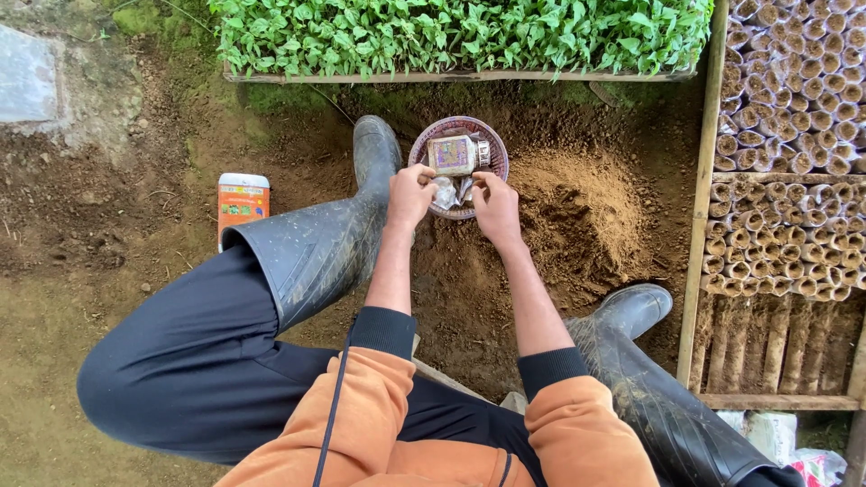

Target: The person sits on the ground and repeatedly scoops soil with their hands, packs it into small plastic seedling pots, and places the filled pots into a wooden tray. The person also handles small seed packets from a bowl nearby.

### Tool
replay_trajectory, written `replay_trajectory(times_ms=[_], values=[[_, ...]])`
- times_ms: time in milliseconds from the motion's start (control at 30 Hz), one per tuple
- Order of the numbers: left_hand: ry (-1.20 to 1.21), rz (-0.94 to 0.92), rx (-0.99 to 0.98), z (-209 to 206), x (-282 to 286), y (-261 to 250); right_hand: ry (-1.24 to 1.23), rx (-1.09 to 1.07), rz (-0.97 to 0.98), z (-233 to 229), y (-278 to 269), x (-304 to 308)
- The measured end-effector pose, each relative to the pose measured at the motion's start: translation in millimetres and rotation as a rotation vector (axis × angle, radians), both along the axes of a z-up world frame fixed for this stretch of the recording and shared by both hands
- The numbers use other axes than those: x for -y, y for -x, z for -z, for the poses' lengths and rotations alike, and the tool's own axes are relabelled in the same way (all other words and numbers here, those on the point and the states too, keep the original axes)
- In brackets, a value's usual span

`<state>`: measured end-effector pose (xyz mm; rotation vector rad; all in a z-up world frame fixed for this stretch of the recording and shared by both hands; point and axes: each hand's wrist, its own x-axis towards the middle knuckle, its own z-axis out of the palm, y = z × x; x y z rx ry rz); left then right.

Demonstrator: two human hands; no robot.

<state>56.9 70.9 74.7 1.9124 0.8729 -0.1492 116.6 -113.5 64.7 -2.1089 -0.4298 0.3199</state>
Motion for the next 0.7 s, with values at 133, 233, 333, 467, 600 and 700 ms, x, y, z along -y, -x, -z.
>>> replay_trajectory(times_ms=[133, 233, 333, 467, 600, 700], values=[[0.208, -0.025, 0.17, -51.1, 3.4, -4.4, -0.093, -0.161, 0.057, -27.2, 8.1, 10.0], [0.368, 0.041, 0.207, -87.2, 15.8, -14.2, -0.337, -0.356, 0.035, -85.6, 17.7, 22.5], [0.44, 0.19, 0.251, -124.0, 38.8, -24.2, -0.438, -0.438, 0.126, -111.1, 18.9, 45.7], [0.49, 0.359, 0.287, -144.6, 71.0, -35.1, -0.407, -0.375, 0.282, -112.1, 19.4, 83.4], [0.571, 0.368, 0.274, -136.3, 108.0, -52.7, -0.355, -0.305, 0.444, -150.3, 39.2, 118.3], [0.74, 0.394, 0.178, -146.0, 131.1, -55.5, -0.503, -0.354, 0.677, -152.8, 51.4, 138.5]])
